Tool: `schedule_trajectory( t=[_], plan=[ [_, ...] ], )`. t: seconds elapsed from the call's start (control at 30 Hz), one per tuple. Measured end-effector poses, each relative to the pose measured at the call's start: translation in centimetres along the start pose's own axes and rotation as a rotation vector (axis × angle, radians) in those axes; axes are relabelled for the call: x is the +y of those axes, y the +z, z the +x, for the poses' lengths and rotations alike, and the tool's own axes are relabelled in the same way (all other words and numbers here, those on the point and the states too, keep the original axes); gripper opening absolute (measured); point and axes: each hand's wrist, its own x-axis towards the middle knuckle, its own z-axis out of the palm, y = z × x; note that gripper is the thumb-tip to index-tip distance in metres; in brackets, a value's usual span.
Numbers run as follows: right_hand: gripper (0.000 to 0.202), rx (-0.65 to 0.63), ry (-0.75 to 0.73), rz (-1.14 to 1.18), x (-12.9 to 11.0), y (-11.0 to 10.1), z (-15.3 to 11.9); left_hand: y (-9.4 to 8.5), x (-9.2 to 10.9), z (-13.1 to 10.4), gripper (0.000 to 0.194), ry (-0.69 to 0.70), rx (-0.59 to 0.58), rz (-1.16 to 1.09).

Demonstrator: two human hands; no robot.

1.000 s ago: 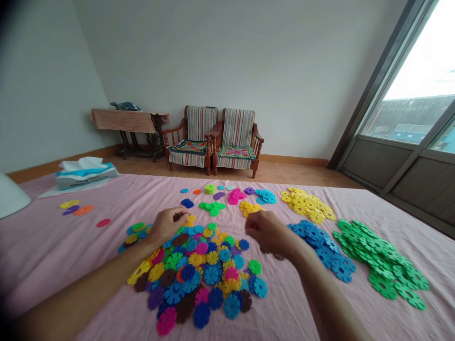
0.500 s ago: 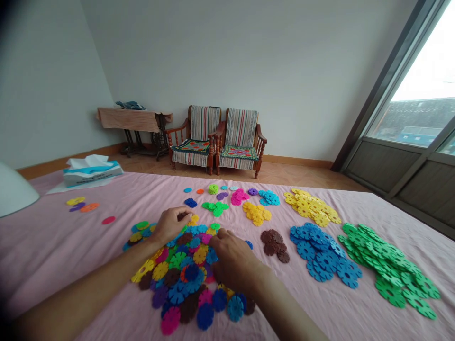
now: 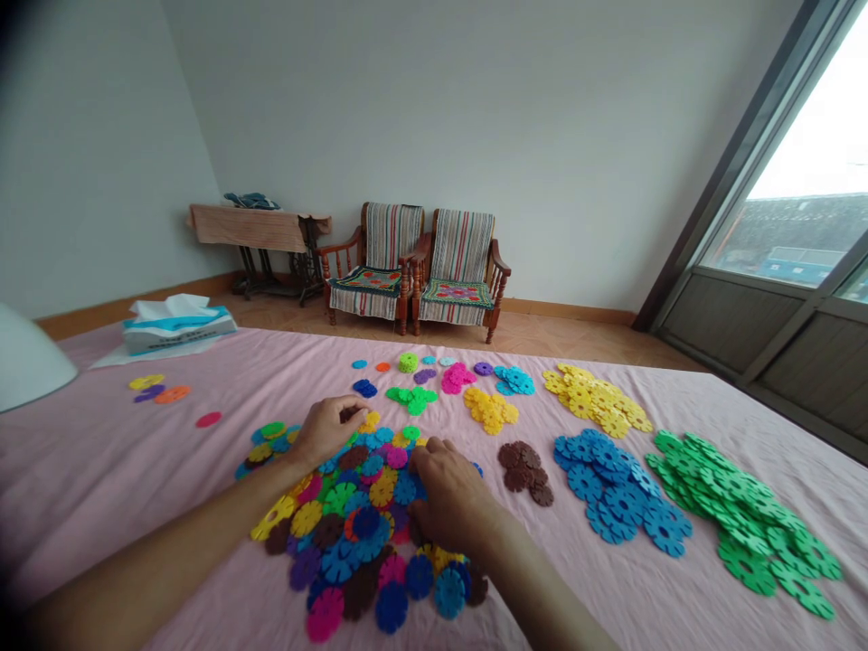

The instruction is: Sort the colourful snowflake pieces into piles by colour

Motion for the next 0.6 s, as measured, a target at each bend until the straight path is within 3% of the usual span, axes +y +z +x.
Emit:
schedule_trajectory(
  t=[0.27,0.37,0.6],
  plan=[
    [0.035,0.067,0.006,0.123,0.3,0.7,0.0,0.0,-0.2,0.0,0.019,-0.002,0.002,-0.002],
    [0.023,0.075,0.0,0.144,0.2,0.5,0.1,0.0,-0.3,0.0,0.019,0.002,-0.004,-0.004],
    [0.005,0.06,0.058,0.209,1.8,-3.4,-0.5,0.0,-0.2,0.0,0.019,0.001,-0.015,0.003]
  ],
)
